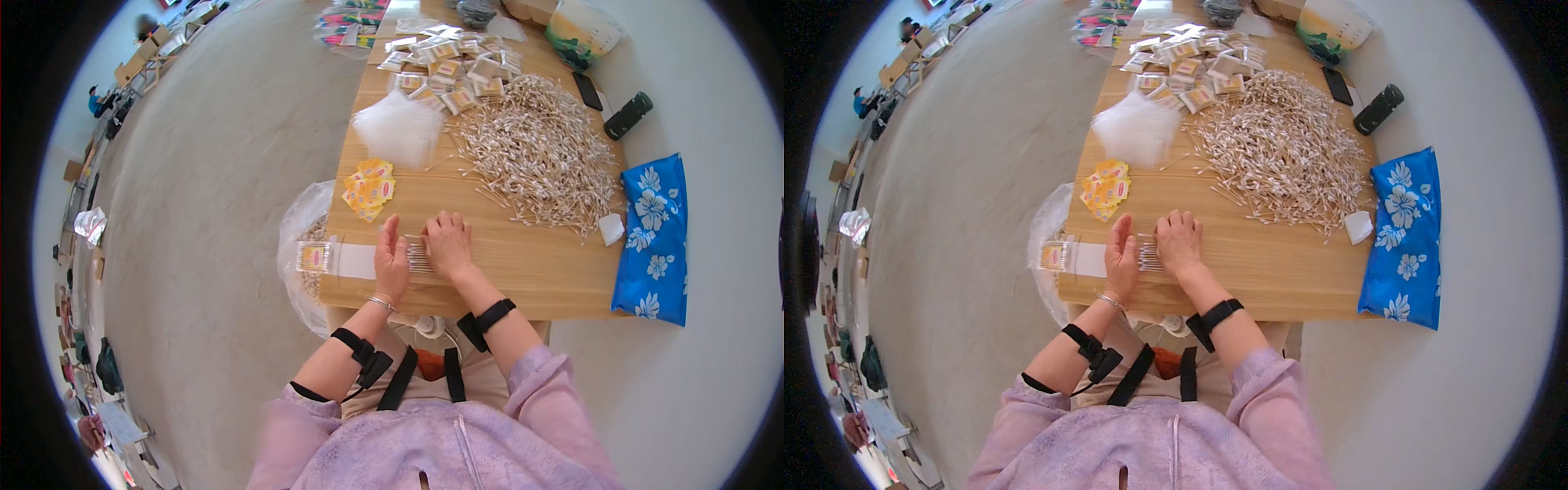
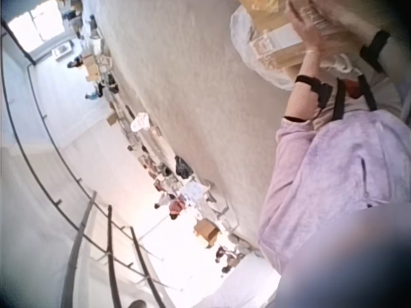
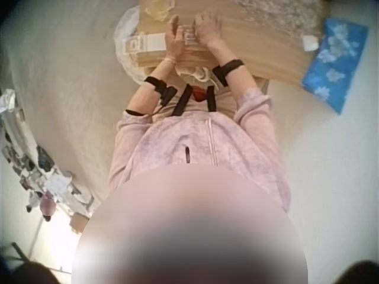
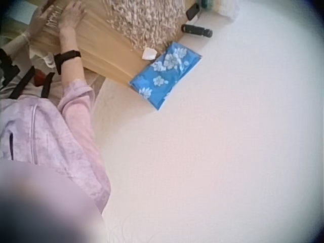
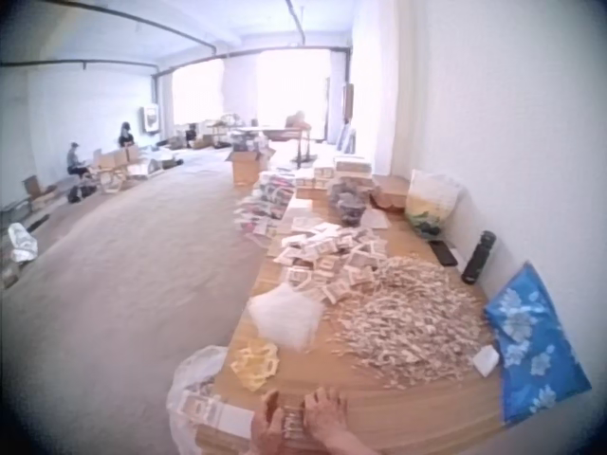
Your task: The recorder is counting and placing cotton swabs into small plastic bags.
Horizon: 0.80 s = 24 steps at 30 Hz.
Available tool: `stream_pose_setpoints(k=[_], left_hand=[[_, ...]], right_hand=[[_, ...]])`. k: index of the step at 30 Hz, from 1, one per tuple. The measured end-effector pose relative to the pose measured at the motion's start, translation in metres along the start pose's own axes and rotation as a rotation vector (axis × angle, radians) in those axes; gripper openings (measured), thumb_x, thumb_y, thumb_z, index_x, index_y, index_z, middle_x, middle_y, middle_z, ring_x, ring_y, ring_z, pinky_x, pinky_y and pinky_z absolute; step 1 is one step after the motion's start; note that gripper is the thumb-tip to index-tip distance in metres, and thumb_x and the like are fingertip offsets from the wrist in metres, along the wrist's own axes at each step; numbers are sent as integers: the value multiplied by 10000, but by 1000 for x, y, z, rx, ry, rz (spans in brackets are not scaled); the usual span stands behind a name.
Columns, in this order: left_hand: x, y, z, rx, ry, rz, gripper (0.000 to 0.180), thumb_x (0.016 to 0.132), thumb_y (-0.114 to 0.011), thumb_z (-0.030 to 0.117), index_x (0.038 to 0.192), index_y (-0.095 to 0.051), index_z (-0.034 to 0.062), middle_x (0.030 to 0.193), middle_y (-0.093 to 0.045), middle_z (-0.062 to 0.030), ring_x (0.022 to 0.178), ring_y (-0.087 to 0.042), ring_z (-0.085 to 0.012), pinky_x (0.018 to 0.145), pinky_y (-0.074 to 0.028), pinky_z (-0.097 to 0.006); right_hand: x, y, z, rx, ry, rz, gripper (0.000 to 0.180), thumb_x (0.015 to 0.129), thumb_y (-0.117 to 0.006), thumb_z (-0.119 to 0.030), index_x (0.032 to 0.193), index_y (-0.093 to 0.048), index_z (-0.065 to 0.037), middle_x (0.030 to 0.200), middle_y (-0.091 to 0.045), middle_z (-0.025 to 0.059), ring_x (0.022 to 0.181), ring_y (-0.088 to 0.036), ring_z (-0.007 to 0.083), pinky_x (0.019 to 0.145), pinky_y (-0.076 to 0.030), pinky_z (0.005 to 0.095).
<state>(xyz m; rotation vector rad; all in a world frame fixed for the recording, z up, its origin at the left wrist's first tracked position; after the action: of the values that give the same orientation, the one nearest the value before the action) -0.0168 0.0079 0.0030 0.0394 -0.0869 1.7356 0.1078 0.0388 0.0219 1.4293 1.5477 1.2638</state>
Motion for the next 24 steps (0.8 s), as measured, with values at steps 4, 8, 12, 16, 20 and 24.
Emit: stream_pose_setpoints(k=[4,8,12,16,20,24], left_hand=[[-3,-5,-1,-160,98,-16,400,986,-383,88,1373,-388,-14,1403,-422,-125,1304,-385,-197,1075,-300,-292],[-3,-6,-1,-208,74,-19,390,1001,-381,132,1360,-408,-17,1389,-440,-129,1291,-400,-194,1080,-294,-293],[-3,-3,3,-35,20,-101,387,1001,-401,193,1318,-463,-22,1337,-499,-137,1267,-429,-196,1064,-305,-300],[-4,-6,2,-134,84,-86,401,1017,-373,196,1333,-427,-45,1362,-463,-148,1291,-403,-211,1101,-280,-306],[-7,-2,0,-202,67,3,418,1020,-364,208,1349,-399,-48,1386,-434,-150,1302,-389,-211,1107,-274,-310],[-18,-3,0,-259,94,-10,471,1022,-354,273,1373,-361,-41,1416,-392,-152,1326,-354,-213,1120,-248,-319]], right_hand=[[-22,2,6,160,10,104,88,769,-631,-148,856,-644,-140,1032,-557,56,1022,-490,257,844,-390,418],[-30,2,34,330,2,208,62,775,-607,-91,823,-642,-108,1011,-579,65,1030,-499,269,861,-394,418],[-23,7,63,386,38,279,79,783,-585,-63,844,-636,-69,1004,-585,83,1023,-507,283,871,-404,413],[-23,19,76,73,-33,416,132,803,-567,-74,905,-634,-24,1018,-587,114,1006,-522,309,892,-418,418],[-36,21,52,358,-19,307,228,875,-506,-48,1067,-618,-2,1165,-573,156,1143,-496,329,997,-384,380],[-47,10,24,833,-124,236,316,916,-456,-95,1201,-543,10,1296,-504,197,1277,-404,345,1073,-308,392]])
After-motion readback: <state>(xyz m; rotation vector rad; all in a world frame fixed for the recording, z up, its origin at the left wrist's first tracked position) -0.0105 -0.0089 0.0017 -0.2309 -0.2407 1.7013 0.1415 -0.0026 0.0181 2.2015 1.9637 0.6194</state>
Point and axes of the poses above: each hand's wrist, its own x-axis towards the middle knuckle, its own y-axis out of the back of the hand, z = x × y, the point moved 1 cm from there along x, towards the middle knuckle
